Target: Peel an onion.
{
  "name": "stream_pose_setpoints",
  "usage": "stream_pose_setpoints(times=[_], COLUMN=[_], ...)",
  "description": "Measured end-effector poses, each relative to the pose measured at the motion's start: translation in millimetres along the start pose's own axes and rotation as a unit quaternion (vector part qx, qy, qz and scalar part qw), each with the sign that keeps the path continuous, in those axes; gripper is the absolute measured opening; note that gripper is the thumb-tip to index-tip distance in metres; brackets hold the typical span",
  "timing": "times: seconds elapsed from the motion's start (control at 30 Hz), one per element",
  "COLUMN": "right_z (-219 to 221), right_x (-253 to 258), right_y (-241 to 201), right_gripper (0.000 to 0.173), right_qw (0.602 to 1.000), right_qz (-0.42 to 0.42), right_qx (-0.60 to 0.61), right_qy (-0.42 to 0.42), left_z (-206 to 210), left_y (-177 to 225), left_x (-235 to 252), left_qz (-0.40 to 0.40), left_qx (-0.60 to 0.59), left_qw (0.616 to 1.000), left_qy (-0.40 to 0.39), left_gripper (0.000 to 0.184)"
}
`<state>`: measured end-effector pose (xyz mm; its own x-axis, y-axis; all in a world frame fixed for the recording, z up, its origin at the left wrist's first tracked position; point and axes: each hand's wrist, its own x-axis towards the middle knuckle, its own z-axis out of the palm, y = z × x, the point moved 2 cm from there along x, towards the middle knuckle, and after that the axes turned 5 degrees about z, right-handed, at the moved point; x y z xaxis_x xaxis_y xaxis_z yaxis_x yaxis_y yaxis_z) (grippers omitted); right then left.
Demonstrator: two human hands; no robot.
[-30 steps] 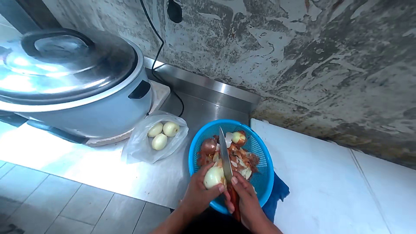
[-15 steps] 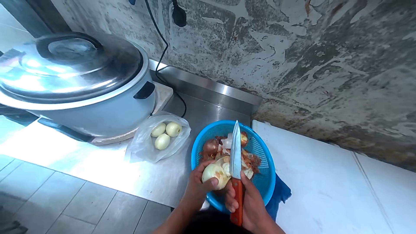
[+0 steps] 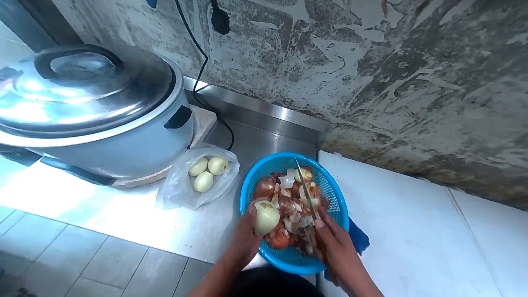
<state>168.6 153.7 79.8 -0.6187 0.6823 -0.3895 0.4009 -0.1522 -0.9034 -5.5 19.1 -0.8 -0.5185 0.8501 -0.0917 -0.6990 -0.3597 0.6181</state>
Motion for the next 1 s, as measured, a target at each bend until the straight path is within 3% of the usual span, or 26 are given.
stream_pose_setpoints(times=[0.13, 0.37, 0.63, 0.77, 0.87, 1.0], right_z=[8.6, 24.9, 31.0, 29.2, 26.4, 24.1], right_x=[-10.0, -11.8, -10.6, -8.7, -6.2, -4.5], right_y=[2.9, 7.0, 6.7, 8.6, 6.1, 7.1], right_gripper=[0.055, 0.049, 0.06, 0.068, 0.071, 0.064], right_qw=[0.996, 0.984, 0.968, 0.967, 0.97, 0.972], right_qz=[-0.062, -0.023, -0.069, -0.094, -0.093, -0.098], right_qx=[0.015, -0.005, -0.085, -0.077, -0.062, -0.048], right_qy=[-0.066, -0.176, -0.226, -0.222, -0.217, -0.21], left_z=[1.7, 0.1, -2.3, -2.8, 1.7, 5.7], left_y=[0.0, 1.4, 4.7, 4.4, 6.6, 7.0], left_x=[1.1, 2.2, 4.1, 2.3, 2.7, 3.7], left_qz=[0.002, 0.036, 0.047, -0.002, -0.012, 0.035], left_qx=[0.013, -0.016, -0.043, -0.018, 0.089, 0.157], left_qw=[1.0, 0.993, 0.987, 0.984, 0.974, 0.972], left_qy=[-0.016, -0.112, -0.149, -0.175, -0.207, -0.17], left_gripper=[0.082, 0.084, 0.054, 0.077, 0.082, 0.081])
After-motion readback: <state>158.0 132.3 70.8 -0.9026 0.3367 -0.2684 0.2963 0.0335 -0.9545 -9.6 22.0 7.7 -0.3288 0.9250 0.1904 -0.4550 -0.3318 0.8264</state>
